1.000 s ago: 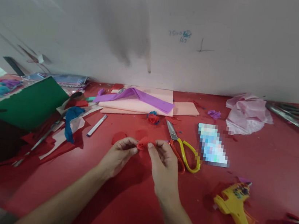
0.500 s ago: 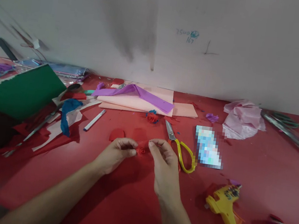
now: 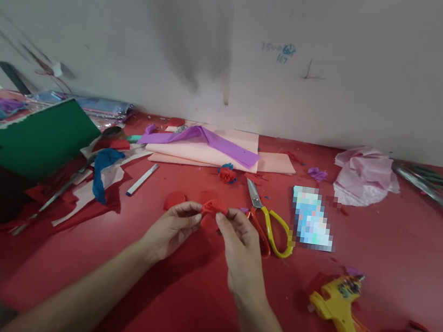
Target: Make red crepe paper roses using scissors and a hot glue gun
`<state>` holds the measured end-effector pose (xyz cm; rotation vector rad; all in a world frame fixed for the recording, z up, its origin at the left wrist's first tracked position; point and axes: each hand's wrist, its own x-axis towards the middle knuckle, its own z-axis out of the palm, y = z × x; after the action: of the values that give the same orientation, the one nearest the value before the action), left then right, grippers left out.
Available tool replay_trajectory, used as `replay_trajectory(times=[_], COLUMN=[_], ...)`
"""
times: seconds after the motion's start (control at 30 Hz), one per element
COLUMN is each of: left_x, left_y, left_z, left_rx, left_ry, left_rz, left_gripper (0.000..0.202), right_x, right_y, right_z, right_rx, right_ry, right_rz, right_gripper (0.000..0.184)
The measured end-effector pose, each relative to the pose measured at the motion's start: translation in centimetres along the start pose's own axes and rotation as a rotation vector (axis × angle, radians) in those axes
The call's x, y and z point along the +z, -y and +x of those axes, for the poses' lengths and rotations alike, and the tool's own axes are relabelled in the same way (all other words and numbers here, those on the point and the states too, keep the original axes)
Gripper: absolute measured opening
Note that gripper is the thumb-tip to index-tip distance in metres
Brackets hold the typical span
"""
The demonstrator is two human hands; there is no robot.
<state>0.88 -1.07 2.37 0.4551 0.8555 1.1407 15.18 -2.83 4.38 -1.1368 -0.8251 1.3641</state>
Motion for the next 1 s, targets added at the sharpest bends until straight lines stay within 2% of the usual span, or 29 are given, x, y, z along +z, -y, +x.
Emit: replay_trajectory(times=[0.13,0.4,0.6,1.0], left_x=[-0.01,0.3,0.29,0.12], left_y=[0.01,-0.1,0.0,0.67], left_z=[0.02,-0.21,-0.25,-0.25], left_rx=[0.01,0.09,0.173,0.253], left_ry=[0.001,-0.008,-0.03,0.019], left_rz=[0.005,0.094,0.215,0.259], left_gripper=[0.022,0.023,0.021,0.016], right_x=[0.19,-0.09,0.04,0.32], right_y=[0.01,-0.33,-0.5,-0.26], right_z=[-0.05,0.22,0.08,0.03], right_rx=[0.02,0.029,0.06,0.063], right_ry=[0.021,-0.084,-0.051,-0.068], right_rz=[0.024,0.068,0.175,0.221], right_gripper=[0.012,0.018,0.015,0.013])
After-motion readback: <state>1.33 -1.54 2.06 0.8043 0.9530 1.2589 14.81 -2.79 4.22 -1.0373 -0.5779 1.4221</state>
